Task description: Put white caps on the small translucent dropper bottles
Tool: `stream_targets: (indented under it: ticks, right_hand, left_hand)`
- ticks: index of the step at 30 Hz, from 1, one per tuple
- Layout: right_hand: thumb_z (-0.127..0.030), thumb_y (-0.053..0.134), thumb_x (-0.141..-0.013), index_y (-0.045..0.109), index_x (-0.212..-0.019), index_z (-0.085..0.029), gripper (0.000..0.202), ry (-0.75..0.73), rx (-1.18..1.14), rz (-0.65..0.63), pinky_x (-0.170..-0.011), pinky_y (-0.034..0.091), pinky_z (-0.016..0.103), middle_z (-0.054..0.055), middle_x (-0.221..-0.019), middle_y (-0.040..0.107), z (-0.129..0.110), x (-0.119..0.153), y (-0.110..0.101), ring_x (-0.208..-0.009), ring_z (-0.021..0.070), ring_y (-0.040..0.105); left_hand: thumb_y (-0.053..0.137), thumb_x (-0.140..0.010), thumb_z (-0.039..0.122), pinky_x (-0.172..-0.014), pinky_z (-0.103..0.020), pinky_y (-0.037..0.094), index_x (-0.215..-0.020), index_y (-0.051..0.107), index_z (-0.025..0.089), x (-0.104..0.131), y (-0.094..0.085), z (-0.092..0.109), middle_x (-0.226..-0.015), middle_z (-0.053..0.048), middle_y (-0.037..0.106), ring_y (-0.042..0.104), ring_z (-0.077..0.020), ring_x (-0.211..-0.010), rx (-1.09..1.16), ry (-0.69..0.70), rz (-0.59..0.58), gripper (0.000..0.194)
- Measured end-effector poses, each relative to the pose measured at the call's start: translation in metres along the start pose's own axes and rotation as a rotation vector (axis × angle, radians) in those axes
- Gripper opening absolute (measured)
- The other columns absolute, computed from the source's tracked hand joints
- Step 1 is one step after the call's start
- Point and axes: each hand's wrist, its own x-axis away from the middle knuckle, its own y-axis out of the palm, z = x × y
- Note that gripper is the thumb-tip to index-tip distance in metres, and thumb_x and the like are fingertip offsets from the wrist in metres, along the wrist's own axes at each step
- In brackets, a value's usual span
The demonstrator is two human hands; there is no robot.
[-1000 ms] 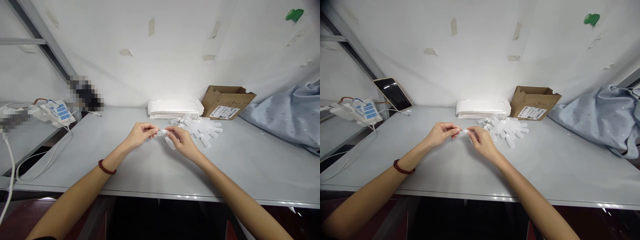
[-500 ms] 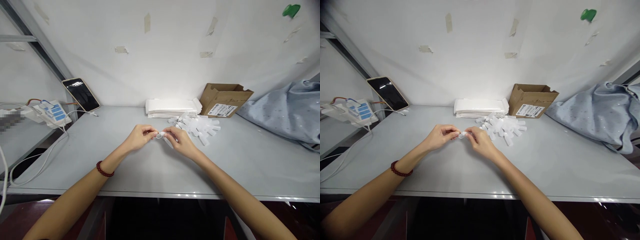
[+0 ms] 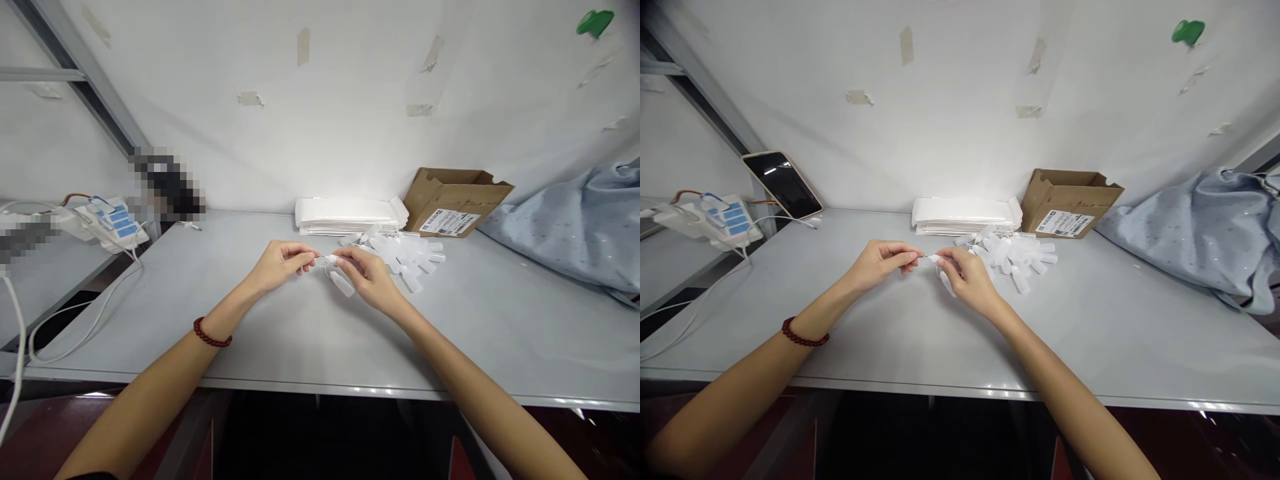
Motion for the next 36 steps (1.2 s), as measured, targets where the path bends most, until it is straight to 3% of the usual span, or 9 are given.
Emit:
stream_targets:
  ticks: [22, 29, 32, 36]
  right_hand:
    - [-0.03, 0.047, -0.092, 0.064, -0.099, -0.015, 0.024, 0.017, 0.041, -0.022, -0.059, 0.04, 0.028, 0.007, -0.087, 0.068, 0.004, 0.003, 0.007, -0.07, 0.016, 0.056]
    - [-0.034, 0.046, -0.093, 0.061, -0.104, -0.015, 0.026, 0.012, 0.052, -0.04, -0.062, 0.042, 0.029, 0.009, -0.095, 0.068, 0.005, 0.003, 0.009, -0.079, 0.0184, 0.059]
    - [-0.038, 0.051, -0.09, 0.051, -0.123, -0.014, 0.04, 0.019, 0.128, -0.032, -0.066, 0.045, 0.031, 0.012, -0.108, 0.064, 0.009, 0.001, 0.007, -0.08, 0.0189, 0.059]
    - [-0.041, 0.059, -0.084, 0.032, -0.14, -0.013, 0.068, 0.127, 0.227, -0.061, -0.065, 0.046, 0.033, 0.014, -0.115, 0.06, 0.014, 0.0, 0.003, -0.07, 0.0171, 0.058]
  left_hand:
    - [0.068, -0.075, 0.032, -0.06, -0.023, 0.042, -0.07, 0.07, 0.015, 0.003, 0.006, -0.002, -0.062, 0.0, 0.062, 0.053, -0.0108, -0.061, -0.077, -0.003, 0.021, 0.018]
    - [0.067, -0.075, 0.031, -0.061, -0.024, 0.043, -0.07, 0.067, 0.015, 0.0, 0.006, -0.001, -0.063, 0.001, 0.061, 0.053, -0.0098, -0.059, -0.042, 0.002, 0.014, 0.017]
    - [0.067, -0.074, 0.03, -0.06, -0.024, 0.044, -0.07, 0.066, 0.014, -0.002, 0.004, 0.001, -0.063, 0.001, 0.06, 0.053, -0.0098, -0.058, -0.019, -0.019, 0.052, 0.016]
    - [0.066, -0.072, 0.028, -0.057, -0.024, 0.045, -0.068, 0.066, 0.014, -0.006, -0.004, 0.001, -0.062, 0.0, 0.061, 0.055, -0.0105, -0.057, 0.01, -0.077, 0.199, 0.015]
